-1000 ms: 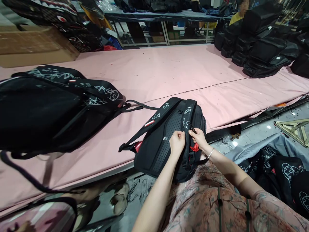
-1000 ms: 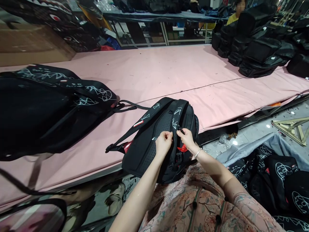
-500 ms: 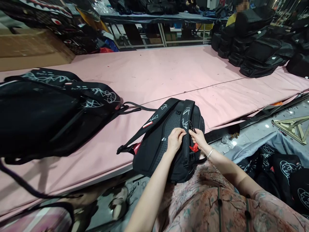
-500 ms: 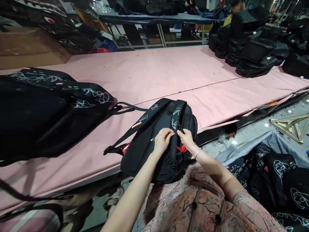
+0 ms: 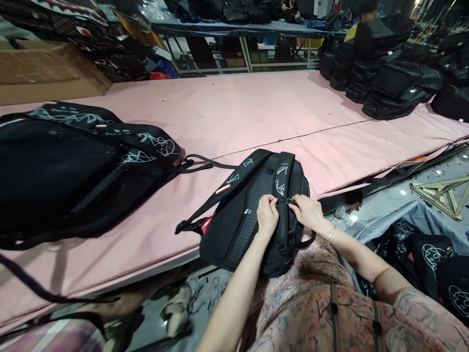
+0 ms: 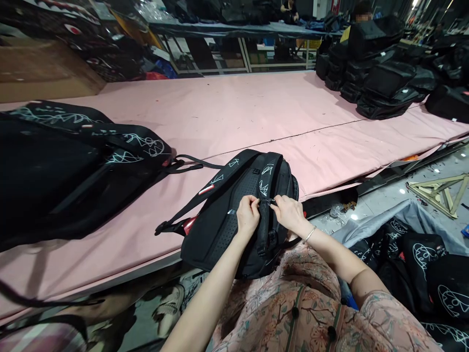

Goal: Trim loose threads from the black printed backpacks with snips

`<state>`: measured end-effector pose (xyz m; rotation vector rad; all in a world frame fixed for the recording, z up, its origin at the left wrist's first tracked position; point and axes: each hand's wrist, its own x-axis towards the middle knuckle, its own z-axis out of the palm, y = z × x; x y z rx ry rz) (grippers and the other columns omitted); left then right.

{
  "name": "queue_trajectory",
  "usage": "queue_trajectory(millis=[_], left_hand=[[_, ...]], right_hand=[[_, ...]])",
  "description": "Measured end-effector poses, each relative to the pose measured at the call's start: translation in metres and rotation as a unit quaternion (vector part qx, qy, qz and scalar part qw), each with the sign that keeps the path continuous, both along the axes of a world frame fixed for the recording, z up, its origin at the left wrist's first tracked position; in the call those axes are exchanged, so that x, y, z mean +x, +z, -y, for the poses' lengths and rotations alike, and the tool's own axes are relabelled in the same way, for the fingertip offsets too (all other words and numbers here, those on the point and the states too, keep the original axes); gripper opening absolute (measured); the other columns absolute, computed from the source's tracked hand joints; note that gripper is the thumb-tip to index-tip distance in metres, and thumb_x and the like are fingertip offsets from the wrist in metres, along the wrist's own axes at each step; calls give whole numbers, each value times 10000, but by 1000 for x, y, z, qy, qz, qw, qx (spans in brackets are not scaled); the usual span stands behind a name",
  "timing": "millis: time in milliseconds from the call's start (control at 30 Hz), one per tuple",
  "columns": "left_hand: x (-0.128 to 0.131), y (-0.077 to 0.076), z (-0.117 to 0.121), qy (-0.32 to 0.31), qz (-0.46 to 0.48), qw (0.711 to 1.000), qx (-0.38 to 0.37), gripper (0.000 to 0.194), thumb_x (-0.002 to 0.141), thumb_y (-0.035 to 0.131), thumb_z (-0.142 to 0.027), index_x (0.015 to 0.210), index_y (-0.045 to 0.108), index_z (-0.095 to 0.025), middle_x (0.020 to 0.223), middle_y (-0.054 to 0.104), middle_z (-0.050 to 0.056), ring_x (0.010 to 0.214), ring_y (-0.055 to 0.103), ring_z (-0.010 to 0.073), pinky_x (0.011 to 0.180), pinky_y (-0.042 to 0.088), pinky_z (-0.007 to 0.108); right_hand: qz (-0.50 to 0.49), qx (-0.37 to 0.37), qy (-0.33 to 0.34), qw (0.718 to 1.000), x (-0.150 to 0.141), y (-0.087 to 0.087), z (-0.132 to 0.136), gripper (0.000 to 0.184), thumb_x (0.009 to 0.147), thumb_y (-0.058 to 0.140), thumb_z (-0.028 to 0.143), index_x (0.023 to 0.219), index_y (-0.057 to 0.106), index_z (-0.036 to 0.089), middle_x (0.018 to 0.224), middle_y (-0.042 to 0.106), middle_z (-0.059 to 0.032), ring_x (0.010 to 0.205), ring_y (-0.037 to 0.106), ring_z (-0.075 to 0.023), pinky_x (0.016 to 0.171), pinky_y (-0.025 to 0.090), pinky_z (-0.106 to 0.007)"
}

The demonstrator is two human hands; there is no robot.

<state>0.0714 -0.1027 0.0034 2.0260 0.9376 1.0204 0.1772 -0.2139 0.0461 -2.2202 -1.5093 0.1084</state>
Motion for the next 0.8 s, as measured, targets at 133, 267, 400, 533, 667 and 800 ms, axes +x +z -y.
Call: queue_trajectory(millis=[133,267,400,533,667,800], left_hand=[[2,2,3,-1,20,999,-27,99,803,415,-203,705,417,-216,705,492,18,718,509,173,721,404,310],[-5,4,4,-9,51,995,-89,94,817,410,-244,731,426,-208,636,483,-16,587,502,132,627,428,271],[-20,10,12,-46,91,983,-155,133,802,462,-327,798,439,-196,622,499,-32,541,513,105,546,436,228],[-42,16,30,-96,143,953,-247,207,744,582,-345,818,481,-181,628,502,-34,530,489,83,521,414,199],[-63,18,48,-55,168,948,-263,263,757,579,-354,952,520,-187,753,561,4,617,520,92,602,447,215],[-77,16,62,6,104,968,-228,354,734,593,-414,1013,562,-199,1014,591,64,825,568,138,774,464,270]], right_hand=[[16,-16,13,1000,4,0,-6,249,907,395,351,973,579,197,865,624,-87,787,576,-189,632,361,-255],[-124,41,1,992,13,-17,-10,189,880,451,340,920,585,214,854,634,-36,783,570,-161,669,373,-242],[-333,119,-19,935,14,-39,-8,262,852,439,420,858,573,194,793,603,2,732,543,-134,665,385,-229],[-433,89,12,897,5,-47,-6,298,713,589,463,740,570,167,692,550,27,649,493,-114,599,355,-210],[-435,57,26,898,-3,-33,-14,305,661,622,428,574,491,166,554,422,59,546,387,-86,520,272,-201],[-486,127,51,863,-10,-5,-35,284,651,601,392,569,432,179,569,375,63,552,353,-80,536,283,-202]])
